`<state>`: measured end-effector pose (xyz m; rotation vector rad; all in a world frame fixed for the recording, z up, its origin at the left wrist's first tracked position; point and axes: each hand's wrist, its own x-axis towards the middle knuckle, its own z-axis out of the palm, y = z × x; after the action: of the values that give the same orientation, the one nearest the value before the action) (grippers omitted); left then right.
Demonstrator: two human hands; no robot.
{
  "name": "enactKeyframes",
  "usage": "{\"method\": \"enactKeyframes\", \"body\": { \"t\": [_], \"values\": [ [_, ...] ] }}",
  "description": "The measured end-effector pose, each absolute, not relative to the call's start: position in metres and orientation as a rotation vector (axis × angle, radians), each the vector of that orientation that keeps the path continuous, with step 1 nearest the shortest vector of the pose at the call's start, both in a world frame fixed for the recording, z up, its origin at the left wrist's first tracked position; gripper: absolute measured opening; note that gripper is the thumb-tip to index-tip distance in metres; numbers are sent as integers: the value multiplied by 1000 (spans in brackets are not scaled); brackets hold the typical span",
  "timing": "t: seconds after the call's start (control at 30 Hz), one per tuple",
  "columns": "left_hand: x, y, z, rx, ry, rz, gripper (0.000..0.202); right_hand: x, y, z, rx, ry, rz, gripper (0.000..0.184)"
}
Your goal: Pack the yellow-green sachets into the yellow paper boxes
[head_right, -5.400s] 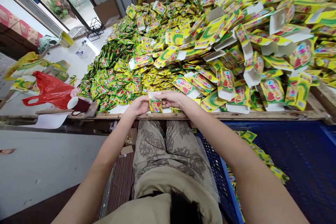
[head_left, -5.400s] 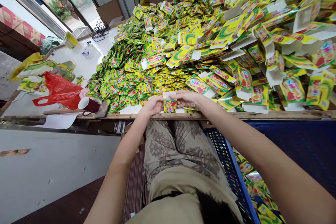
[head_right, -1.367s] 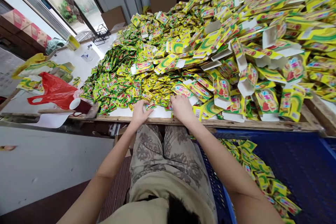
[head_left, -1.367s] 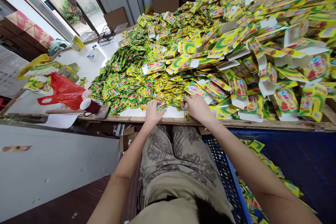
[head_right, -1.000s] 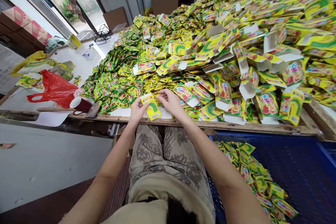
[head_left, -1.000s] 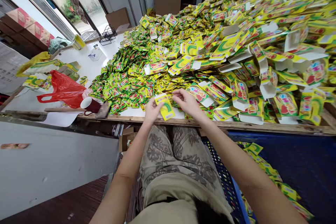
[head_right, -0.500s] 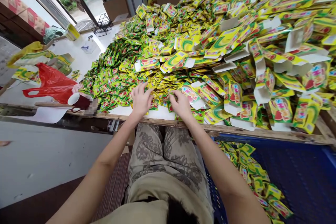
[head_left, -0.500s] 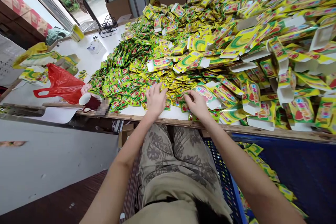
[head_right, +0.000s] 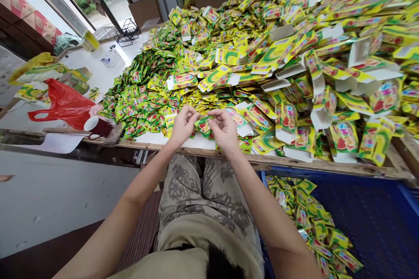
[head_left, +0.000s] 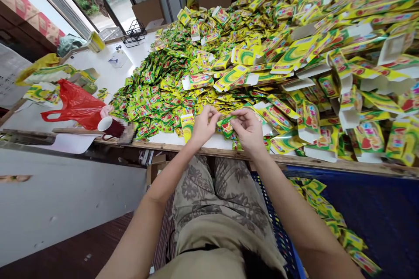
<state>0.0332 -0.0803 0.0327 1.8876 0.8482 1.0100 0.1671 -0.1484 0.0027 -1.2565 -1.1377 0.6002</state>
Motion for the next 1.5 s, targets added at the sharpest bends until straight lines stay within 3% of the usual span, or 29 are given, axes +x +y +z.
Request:
{"method": "enactKeyframes", "body": {
  "t": [0.23,0.47,0.63,0.77,0.87,0.97,1.03,1.13,1.3,1.4,1.5],
  "values": [
    [20,-106,22,1322,846,922,35,155,-159,4,-1240,-1269,466,24],
    [14,-116,27,1462,727,828,49,153,-173,24,-1253,-1551,371,25],
    [12,-117,17,1557,752,893,42,150,-175,17,-1325,-1410,414,27],
    [10,-120,11,1697,813,928,32,153,-173,13,-1373,-1506,488,45],
    [6,-129,12,1886,832,871,27,158,-170,15,-1330,-1686,616,36],
    [-4,-136,11,2082,992,928,52,166,-167,10,-1483,-1656,666,19],
    [-13,-134,7,2146,1252,1035,72,172,-164,1,-1601,-1550,661,20],
    [-21,-121,-5,2058,1731,1064,85,173,-160,-14,-1632,-1385,687,24],
    [-24,-100,-16,1915,1932,1008,76,162,-155,-30,-1408,-1264,819,27],
    [-31,-100,-12,1770,1665,1142,69,162,-154,-30,-1312,-1160,833,31],
    [-38,-112,-5,1459,1217,1052,56,163,-154,-16,-1270,-1059,760,30]
  ]
}}
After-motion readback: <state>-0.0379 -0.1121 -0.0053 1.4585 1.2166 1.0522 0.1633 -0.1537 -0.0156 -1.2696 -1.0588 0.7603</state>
